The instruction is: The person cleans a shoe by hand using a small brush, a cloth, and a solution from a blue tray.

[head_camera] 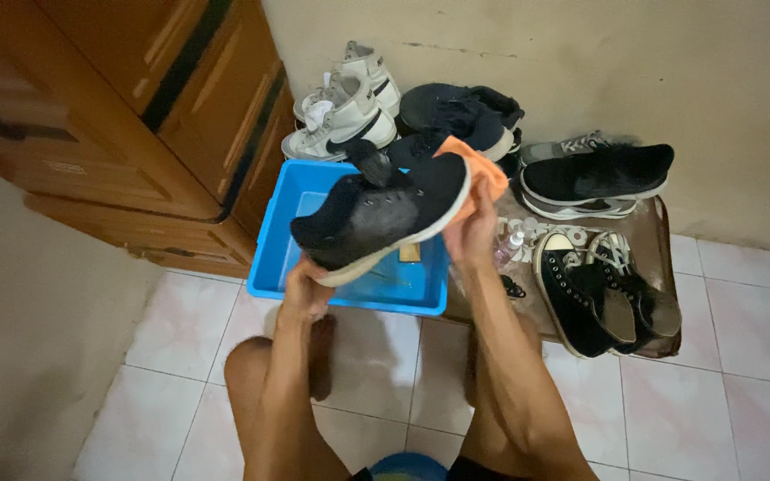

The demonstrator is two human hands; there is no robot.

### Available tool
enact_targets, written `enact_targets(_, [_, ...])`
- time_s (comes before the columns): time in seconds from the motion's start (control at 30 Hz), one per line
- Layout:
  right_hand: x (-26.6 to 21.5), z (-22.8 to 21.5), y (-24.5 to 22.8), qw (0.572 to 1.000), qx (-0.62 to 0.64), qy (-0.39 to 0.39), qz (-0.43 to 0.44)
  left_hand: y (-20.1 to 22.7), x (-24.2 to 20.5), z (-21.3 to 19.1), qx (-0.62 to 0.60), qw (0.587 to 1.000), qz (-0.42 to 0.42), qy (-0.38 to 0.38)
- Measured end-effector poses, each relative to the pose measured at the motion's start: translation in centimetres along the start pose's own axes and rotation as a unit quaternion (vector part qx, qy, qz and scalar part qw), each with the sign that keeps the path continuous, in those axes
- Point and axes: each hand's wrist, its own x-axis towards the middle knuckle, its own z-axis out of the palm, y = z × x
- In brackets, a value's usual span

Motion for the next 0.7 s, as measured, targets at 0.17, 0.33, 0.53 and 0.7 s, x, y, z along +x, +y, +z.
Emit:
enact_targets(0.17, [-1.3,-0.5,1.3,0.993,-0.099,-0.005,-0.06,4.9,-2.2,7.8,-0.077,0.994,-0.026,0.075])
enact_targets(0.33, [-2.2,0.8,2.5,0.983,-0.141,-0.009,-0.12,4.1,-1.4,8.7,-0.108,0.989,0.053,0.089])
enact_targets(0.53, [-4.1,3.2,5.5,0.954,-0.213,0.064,-0.202,1.0,-0.7,11.1,-0.028,0.983,0.174,0.04])
enact_targets(0.7, [-5.4,4.0,5.9,0.829,-0.452,0.091,-0.316,0.7,0.1,13.8,-0.016,0.921,0.24,0.305])
